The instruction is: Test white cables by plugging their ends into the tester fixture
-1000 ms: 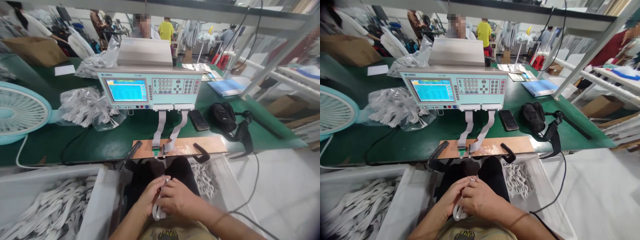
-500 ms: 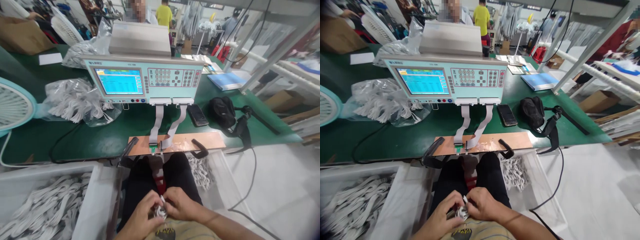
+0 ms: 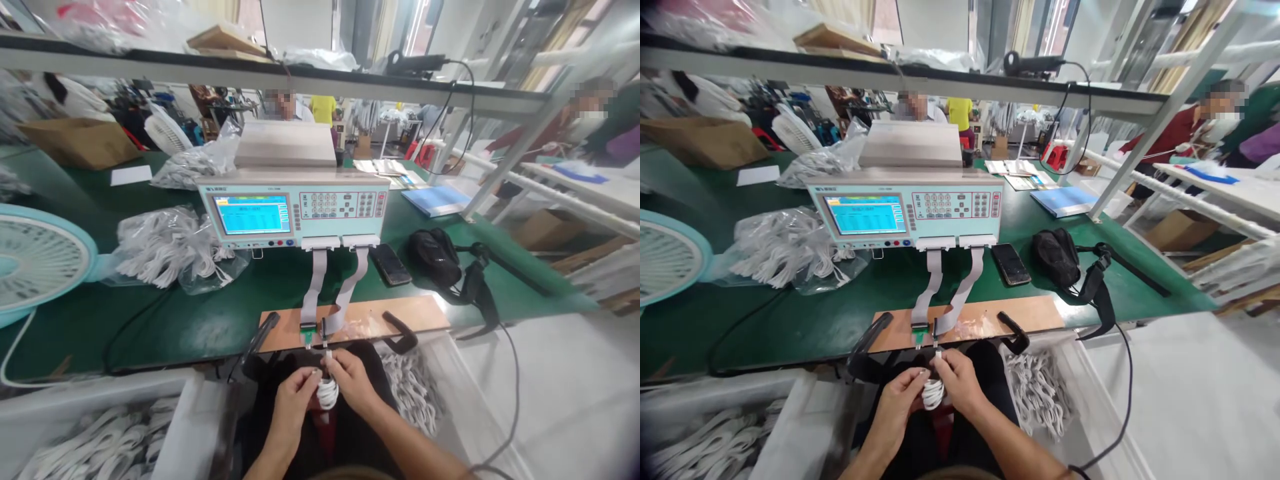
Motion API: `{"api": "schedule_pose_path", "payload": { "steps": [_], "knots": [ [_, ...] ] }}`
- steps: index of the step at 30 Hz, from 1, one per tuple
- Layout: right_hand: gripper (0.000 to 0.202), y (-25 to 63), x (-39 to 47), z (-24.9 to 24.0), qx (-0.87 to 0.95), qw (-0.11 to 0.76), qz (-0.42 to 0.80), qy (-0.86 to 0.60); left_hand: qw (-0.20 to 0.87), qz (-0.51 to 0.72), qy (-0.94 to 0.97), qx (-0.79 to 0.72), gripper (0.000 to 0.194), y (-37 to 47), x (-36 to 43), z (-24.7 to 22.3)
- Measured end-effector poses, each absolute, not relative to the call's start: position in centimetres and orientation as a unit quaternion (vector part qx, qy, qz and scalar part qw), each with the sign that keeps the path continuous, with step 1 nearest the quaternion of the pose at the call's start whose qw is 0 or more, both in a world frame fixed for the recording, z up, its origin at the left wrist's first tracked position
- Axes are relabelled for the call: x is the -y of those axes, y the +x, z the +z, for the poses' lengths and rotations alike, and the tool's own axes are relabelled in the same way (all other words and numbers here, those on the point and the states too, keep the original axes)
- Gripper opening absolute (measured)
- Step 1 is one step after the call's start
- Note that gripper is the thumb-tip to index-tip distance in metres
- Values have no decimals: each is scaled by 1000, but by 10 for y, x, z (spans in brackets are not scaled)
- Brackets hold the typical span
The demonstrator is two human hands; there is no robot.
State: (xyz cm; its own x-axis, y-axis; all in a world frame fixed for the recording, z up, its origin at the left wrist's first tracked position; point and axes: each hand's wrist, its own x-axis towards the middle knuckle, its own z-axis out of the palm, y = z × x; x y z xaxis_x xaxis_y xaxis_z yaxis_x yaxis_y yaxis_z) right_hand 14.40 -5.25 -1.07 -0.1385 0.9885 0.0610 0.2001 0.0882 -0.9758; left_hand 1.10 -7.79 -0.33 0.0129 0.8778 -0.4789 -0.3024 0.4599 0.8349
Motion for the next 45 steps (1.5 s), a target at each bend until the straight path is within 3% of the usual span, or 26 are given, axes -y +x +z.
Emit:
{"api": "schedule_pose_path", "payload": {
  "steps": [7,15,21,35,40,45],
  "knots": [
    [30,136,44,-10,477,464,585,-463,678,458,234,-525,35,11,71,-4],
    [33,131,40,7,335,438,687,-473,610,333,511,-507,35,-17,54,4],
    [32,129,39,9,326,445,685,-476,561,409,498,-519,29,-16,45,-1],
    [29,132,39,9,360,447,677,-460,568,532,355,-518,23,5,55,-19],
    [28,131,38,6,360,457,683,-442,555,530,362,-530,27,11,54,-21],
    [26,129,41,5,347,455,679,-460,467,503,445,-576,33,9,57,-10]
  ]
}}
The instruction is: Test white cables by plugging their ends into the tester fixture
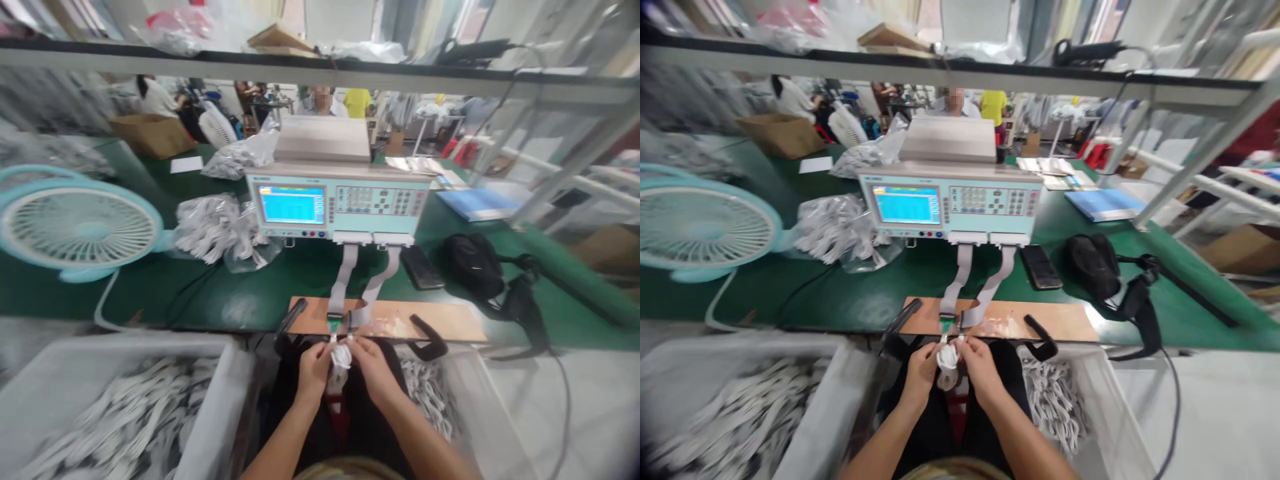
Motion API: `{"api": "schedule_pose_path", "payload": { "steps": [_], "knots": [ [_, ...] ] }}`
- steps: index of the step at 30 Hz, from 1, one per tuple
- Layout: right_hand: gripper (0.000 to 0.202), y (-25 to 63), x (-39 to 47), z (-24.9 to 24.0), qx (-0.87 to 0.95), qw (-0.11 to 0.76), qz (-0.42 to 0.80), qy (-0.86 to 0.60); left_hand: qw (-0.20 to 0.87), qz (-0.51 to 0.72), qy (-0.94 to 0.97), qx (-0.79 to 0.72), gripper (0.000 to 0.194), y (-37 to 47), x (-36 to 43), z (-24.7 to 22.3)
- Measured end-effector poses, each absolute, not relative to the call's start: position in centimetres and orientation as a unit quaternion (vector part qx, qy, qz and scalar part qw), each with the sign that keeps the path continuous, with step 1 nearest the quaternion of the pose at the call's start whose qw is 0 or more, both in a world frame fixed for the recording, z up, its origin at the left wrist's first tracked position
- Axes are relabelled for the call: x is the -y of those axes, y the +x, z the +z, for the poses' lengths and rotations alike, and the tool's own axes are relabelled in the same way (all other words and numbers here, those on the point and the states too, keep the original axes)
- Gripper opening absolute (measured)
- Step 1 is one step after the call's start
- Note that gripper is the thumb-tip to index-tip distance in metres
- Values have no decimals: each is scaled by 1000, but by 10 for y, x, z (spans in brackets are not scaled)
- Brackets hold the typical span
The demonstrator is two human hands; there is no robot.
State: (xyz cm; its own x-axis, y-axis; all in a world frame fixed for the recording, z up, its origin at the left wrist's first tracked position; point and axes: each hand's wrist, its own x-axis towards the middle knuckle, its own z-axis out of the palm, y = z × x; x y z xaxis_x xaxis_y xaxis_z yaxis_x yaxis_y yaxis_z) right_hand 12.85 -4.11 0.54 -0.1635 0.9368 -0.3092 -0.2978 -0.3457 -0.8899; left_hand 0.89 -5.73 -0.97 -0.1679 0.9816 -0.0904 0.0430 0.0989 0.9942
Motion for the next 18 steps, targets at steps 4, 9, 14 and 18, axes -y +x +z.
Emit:
{"api": "schedule_pose_path", "payload": {
  "steps": [4,9,14,18],
  "knots": [
    [30,130,43,-2,323,453,665,-499,396,506,486,-592,28,-26,81,20],
    [34,130,37,-12,305,442,669,-514,218,360,453,-786,27,-140,134,31],
    [35,130,39,-10,307,441,669,-514,186,249,290,-905,17,-244,187,-22],
    [36,132,37,-13,309,435,674,-511,211,223,228,-924,24,-263,209,-66]
  ]
}}
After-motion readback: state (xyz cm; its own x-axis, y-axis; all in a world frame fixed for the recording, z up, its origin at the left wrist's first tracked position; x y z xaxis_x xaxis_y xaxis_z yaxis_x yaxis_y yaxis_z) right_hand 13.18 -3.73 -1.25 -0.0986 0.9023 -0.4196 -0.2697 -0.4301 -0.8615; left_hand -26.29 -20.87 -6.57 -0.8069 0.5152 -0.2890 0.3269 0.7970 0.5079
